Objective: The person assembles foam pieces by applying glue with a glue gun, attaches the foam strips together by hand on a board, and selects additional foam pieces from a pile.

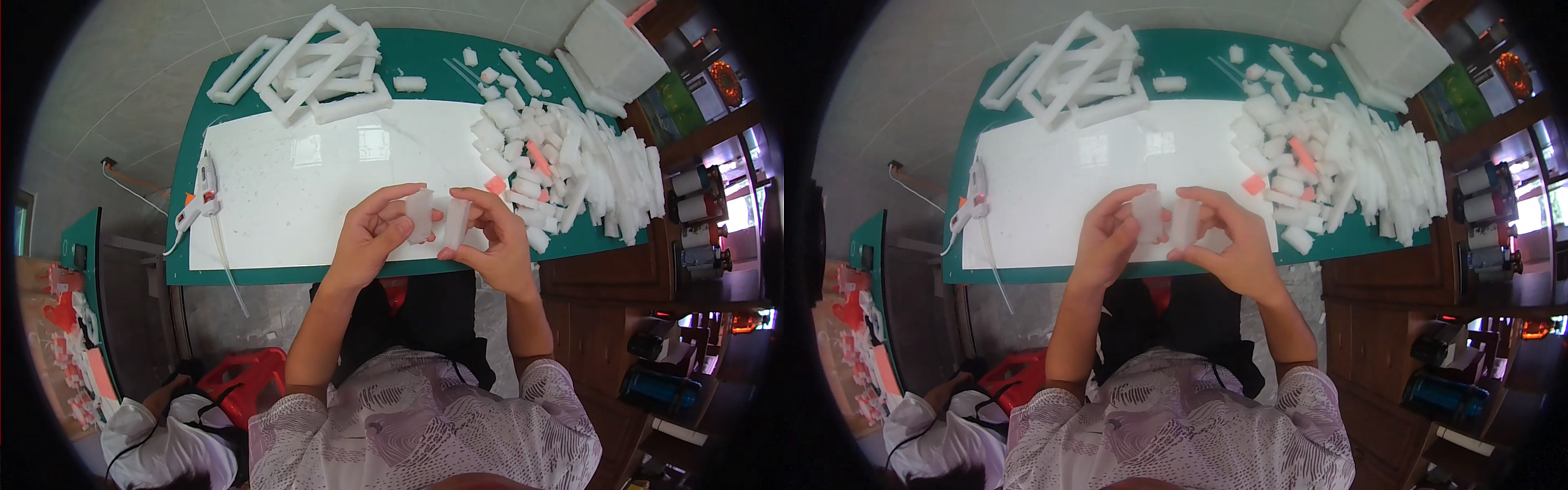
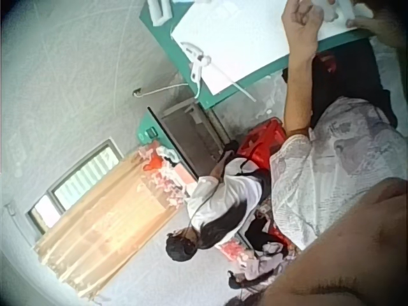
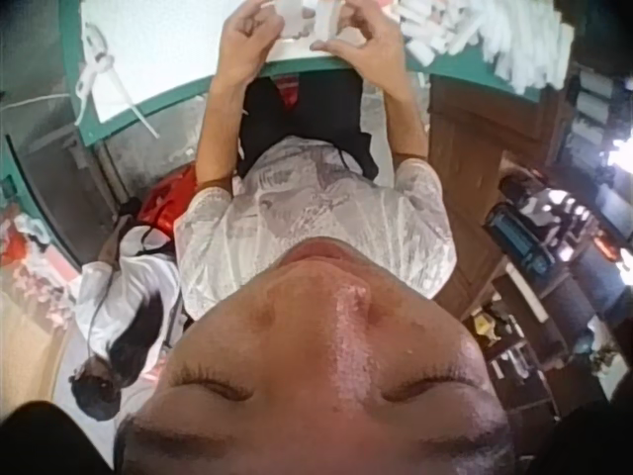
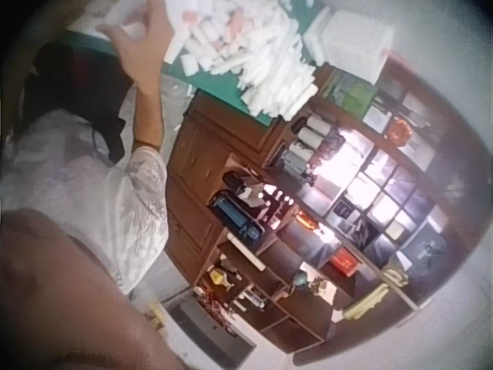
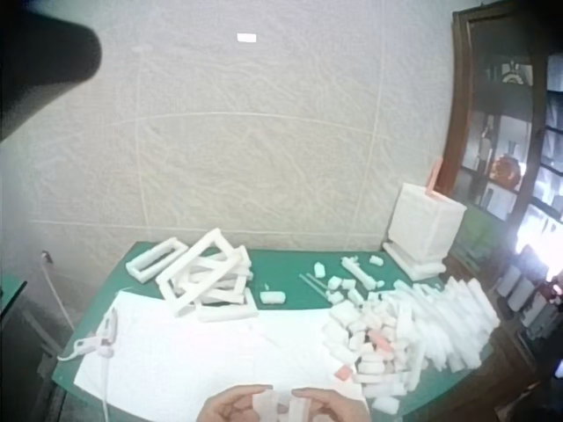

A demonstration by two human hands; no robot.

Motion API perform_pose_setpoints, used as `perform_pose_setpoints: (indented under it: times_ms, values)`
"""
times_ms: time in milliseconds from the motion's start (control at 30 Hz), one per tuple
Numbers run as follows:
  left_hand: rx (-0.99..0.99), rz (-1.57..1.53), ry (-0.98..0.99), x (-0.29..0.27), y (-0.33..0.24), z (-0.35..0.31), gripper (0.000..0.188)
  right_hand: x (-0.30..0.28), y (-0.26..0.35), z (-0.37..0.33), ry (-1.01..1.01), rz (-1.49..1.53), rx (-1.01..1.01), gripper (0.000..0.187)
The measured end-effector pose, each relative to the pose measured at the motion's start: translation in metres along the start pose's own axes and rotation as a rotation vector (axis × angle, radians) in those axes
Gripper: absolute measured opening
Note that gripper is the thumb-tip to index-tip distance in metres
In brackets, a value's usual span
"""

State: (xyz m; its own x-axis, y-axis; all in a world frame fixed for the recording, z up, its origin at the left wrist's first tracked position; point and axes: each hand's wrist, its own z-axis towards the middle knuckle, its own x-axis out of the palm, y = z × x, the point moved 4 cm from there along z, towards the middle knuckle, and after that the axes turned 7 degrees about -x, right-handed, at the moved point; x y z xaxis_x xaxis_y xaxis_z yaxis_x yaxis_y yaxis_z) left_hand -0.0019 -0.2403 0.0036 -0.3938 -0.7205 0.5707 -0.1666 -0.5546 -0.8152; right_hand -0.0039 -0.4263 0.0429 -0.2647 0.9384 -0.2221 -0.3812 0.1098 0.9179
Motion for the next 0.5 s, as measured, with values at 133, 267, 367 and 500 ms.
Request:
perform_pose_setpoints:
  times_ms: [133,267,367,500]
  values:
    - [0.017,0.007,-0.08,0.003,0.002,-0.001,0.029,0.003,0.004,0.0,0.022,-0.157,-0.07,0.065]
    - [0.012,0.06,-0.083,-0.003,0.007,-0.004,0.021,0.005,0.01,0.0,0.022,-0.248,-0.116,0.065]
    - [-0.022,0.171,-0.106,-0.009,0.011,-0.004,0.02,0.007,0.011,0.002,0.042,-0.301,-0.122,0.066]
    - [0.036,0.115,-0.069,0.003,0.002,-0.004,0.017,0.01,0.012,0.003,0.019,-0.308,-0.178,0.064]
